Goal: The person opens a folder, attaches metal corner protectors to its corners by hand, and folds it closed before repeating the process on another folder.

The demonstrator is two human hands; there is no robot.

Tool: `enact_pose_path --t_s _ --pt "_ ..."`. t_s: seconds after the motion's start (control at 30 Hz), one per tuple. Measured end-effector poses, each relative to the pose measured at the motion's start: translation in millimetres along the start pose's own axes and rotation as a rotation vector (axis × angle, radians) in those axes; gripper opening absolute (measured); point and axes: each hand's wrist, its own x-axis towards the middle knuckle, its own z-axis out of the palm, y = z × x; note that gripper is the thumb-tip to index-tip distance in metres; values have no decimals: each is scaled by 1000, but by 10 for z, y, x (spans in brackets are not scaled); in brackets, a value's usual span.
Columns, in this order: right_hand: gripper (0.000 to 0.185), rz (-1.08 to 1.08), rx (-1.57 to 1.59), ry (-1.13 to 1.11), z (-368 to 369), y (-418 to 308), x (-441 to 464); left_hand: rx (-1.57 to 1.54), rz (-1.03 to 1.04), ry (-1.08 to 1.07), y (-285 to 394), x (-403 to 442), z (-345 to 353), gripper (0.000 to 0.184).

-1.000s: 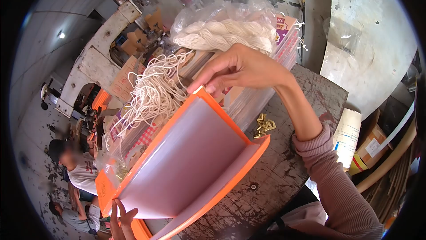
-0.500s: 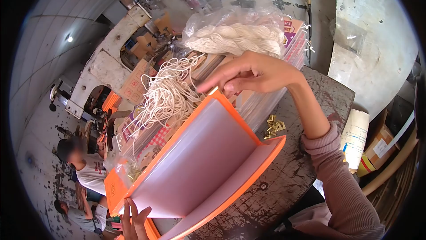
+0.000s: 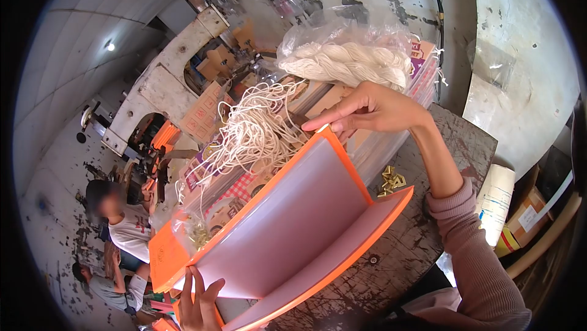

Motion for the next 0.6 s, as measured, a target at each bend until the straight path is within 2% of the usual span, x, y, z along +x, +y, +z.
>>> enact_pose_path --t_s 0.2,0.27,0.47,0.6 --pt "34 -143 -182 6 10 -36 12 11 23 -12 -16 -26 -3 66" --pt "36 -311 -84 49 40 -10 37 8 25 -15 -11 -26 -9 66" --pt "33 -160 -88 70 -28 -206 -57 3 9 -30 20 -13 -29 66" --pt "30 -197 -57 101 -120 -166 -102 13 26 -32 23 -12 -32 66"
